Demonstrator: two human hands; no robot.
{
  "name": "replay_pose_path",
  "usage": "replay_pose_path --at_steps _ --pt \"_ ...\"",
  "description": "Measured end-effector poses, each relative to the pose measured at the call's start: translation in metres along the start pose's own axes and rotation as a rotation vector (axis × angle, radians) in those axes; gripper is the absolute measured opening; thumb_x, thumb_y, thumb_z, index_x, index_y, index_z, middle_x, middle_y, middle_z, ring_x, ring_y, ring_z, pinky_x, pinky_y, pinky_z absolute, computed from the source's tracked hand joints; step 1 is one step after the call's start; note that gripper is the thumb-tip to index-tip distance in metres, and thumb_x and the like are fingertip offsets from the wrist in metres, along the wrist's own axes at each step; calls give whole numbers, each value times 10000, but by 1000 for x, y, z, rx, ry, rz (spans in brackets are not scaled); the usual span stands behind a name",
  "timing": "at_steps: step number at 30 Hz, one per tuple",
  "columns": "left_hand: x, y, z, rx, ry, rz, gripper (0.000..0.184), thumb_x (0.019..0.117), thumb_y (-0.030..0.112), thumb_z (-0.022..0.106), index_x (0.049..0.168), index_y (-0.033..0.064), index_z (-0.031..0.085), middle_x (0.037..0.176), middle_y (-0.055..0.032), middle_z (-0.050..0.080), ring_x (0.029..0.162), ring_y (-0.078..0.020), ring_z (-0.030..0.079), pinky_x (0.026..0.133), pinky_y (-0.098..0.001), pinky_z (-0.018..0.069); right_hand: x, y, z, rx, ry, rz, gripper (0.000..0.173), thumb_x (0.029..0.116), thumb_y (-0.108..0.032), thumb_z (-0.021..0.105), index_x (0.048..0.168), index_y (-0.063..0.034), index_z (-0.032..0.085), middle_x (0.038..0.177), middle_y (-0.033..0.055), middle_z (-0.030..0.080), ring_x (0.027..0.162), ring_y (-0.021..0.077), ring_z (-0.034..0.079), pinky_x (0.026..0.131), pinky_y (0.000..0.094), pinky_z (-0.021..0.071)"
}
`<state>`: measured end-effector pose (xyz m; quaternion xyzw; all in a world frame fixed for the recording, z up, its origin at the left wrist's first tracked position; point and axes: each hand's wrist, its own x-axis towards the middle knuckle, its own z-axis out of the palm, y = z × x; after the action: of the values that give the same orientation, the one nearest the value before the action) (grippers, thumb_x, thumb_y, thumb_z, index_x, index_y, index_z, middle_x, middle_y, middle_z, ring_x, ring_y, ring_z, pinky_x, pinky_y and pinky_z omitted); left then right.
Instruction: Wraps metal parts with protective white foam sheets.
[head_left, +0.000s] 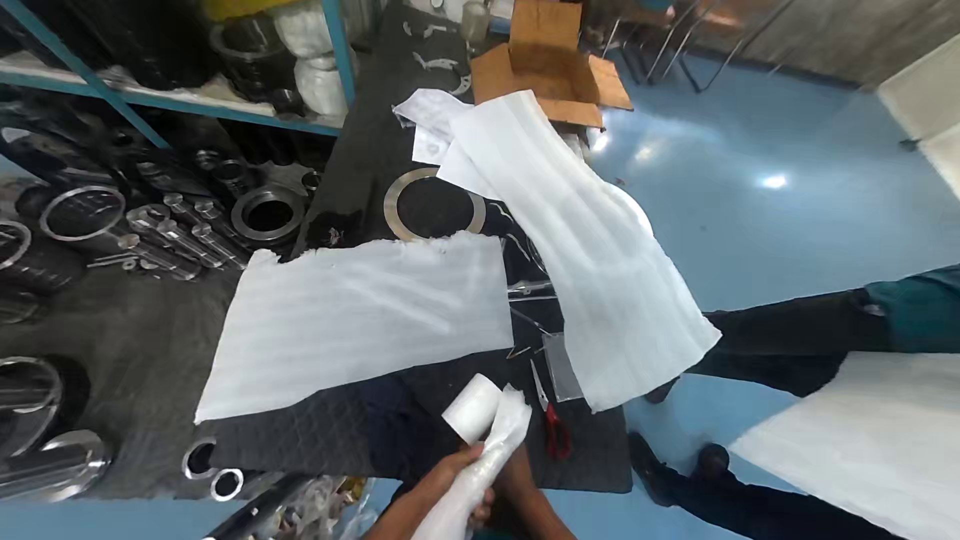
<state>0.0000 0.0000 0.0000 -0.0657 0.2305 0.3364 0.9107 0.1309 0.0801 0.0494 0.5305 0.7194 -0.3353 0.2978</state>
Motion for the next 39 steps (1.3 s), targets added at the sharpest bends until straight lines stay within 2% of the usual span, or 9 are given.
replay_pose_path --at_steps 1,3,7,12,15,23,30,35,39 --pt "3 0 3 52 71 -12 561 1093 530 199 1067 137 599 708 -38 636 593 -136 614 575 -277 533 22 44 34 66 215 -211 533 938 -281 661 1334 74 628 1425 254 590 1407 392 484 1225 502 289" --pt "7 -1 7 150 175 -12 520 1104 506 239 1190 116 572 736 -67 646 611 -161 635 583 -289 550 27 83 33 39 115 -313 501 910 -252 707 1311 43 653 1423 255 586 1412 406 472 1245 535 261" --pt "11 -2 13 362 361 44 424 1115 402 348 1374 104 503 863 -80 645 667 -170 638 626 -327 562 -21 36 -62 -120 -103 28 319 991 -121 560 1237 64 645 1308 286 620 1235 436 602 1022 595 478" --pt "13 -6 15 753 482 153 382 1087 294 467 1320 20 596 1062 -132 674 872 -186 662 823 -401 565 11 -64 -78 -162 63 -88 894 888 -597 702 1545 -56 429 1586 306 351 1458 504 342 1137 694 301" --pt "11 -7 22 1031 562 141 437 1062 325 525 1357 11 598 1337 -200 625 1269 -294 584 1111 -498 432 44 -95 -52 -341 -19 -70 952 798 -359 846 1562 -50 370 1589 376 244 1447 591 263 1063 809 258" --pt "22 -7 19 1101 629 40 569 1046 468 523 1474 93 523 1441 -174 574 1349 -311 543 1144 -535 404 36 -103 -89 -265 -15 -181 967 764 -506 844 1536 -124 406 1500 301 399 1381 487 410 1046 664 403" --pt "-7 26 -9 610 589 346 392 1071 311 517 1294 7 622 1048 -142 696 882 -201 683 831 -409 576 -86 11 -152 73 323 -264 1128 594 -478 921 1517 -52 431 1442 216 531 1329 396 516 1096 570 437" --pt "-33 49 4 123 109 533 342 1058 314 330 1255 83 488 757 -72 665 612 -175 659 572 -314 570 -77 80 -97 94 511 -331 1230 589 -474 932 1516 99 362 1475 339 478 1361 497 485 1140 608 394" --pt "-45 51 33 -63 -209 516 280 942 425 614 1112 208 665 734 -38 668 592 -137 648 555 -271 541 -38 84 -40 72 643 -354 1208 556 -401 941 1488 138 393 1466 357 485 1359 524 481 1155 609 373"
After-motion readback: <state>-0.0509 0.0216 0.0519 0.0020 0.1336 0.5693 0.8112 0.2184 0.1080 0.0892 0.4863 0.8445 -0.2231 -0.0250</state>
